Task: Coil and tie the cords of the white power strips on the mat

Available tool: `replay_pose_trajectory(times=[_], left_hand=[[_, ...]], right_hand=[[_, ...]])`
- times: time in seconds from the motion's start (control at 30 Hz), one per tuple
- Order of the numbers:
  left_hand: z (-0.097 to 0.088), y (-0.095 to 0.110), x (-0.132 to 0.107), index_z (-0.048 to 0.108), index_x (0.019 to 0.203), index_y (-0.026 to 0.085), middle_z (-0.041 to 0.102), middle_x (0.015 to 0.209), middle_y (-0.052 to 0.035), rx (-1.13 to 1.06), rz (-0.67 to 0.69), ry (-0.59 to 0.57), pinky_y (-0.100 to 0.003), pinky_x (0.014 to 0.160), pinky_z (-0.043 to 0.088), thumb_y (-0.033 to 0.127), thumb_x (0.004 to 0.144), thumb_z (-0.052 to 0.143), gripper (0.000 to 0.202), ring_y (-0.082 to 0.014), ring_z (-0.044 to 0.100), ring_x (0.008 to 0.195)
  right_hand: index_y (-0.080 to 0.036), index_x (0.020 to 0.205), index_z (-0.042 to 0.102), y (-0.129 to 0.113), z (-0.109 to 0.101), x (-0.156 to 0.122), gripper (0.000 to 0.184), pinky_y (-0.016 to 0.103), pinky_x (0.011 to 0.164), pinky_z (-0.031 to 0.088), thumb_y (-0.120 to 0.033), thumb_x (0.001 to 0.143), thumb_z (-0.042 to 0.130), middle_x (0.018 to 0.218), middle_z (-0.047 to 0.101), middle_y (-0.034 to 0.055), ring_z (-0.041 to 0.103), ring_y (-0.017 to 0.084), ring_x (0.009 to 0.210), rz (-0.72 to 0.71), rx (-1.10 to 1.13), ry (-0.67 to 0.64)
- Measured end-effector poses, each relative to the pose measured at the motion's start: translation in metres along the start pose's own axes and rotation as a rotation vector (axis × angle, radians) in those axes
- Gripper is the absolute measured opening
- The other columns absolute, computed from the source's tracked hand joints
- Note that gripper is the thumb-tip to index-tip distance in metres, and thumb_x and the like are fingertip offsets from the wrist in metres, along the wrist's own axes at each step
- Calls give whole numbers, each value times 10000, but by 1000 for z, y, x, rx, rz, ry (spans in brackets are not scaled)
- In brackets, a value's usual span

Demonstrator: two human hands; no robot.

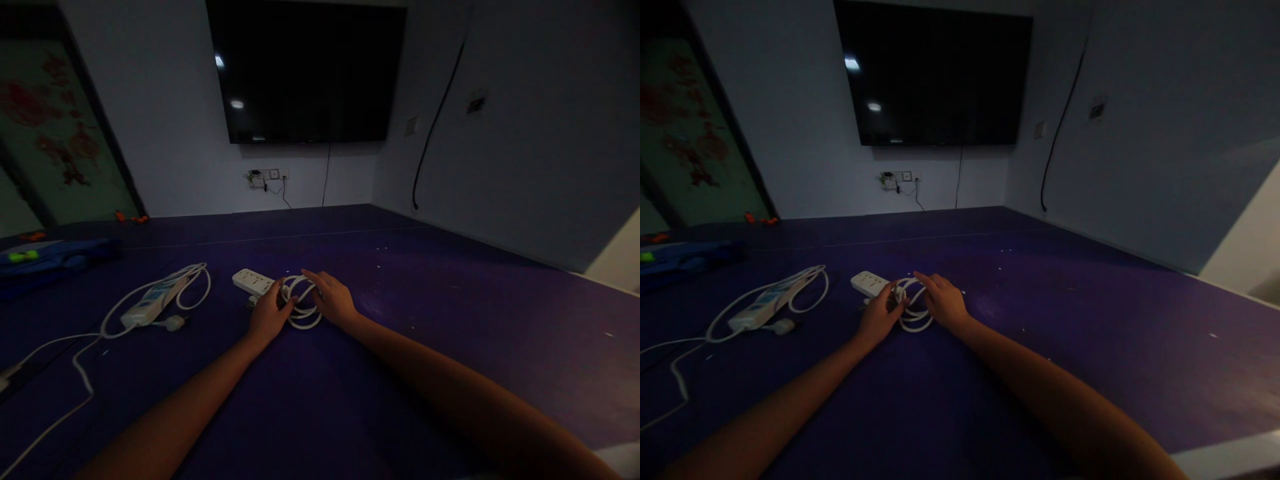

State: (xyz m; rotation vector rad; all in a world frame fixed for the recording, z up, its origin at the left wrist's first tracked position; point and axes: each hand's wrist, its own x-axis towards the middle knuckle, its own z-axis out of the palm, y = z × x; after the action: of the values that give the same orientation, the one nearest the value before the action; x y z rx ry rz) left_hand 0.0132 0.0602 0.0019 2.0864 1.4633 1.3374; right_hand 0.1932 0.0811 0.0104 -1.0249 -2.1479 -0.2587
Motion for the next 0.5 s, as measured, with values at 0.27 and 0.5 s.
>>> replay_pose_trajectory(times=[0.27, 0.5], left_hand=[[1, -2, 0, 456, 1190, 194, 625, 1050, -81, 29, 4, 15, -338, 814, 455, 379, 778, 540, 460, -209, 594, 944], [1, -2, 1, 450, 1198, 190, 621, 1052, -86, 41, -11, 0, -348, 834, 444, 383, 780, 533, 468, -215, 587, 957]], right_hand=[[-245, 1298, 372, 0, 0, 0, 485, 286, 729, 442, -141, 824, 382, 906, 545, 50, 514, 170, 833, -10, 19, 19], [-245, 1303, 367, 0, 2, 0, 494, 284, 740, 441, -135, 822, 383, 906, 546, 47, 515, 168, 844, -3, 18, 16]])
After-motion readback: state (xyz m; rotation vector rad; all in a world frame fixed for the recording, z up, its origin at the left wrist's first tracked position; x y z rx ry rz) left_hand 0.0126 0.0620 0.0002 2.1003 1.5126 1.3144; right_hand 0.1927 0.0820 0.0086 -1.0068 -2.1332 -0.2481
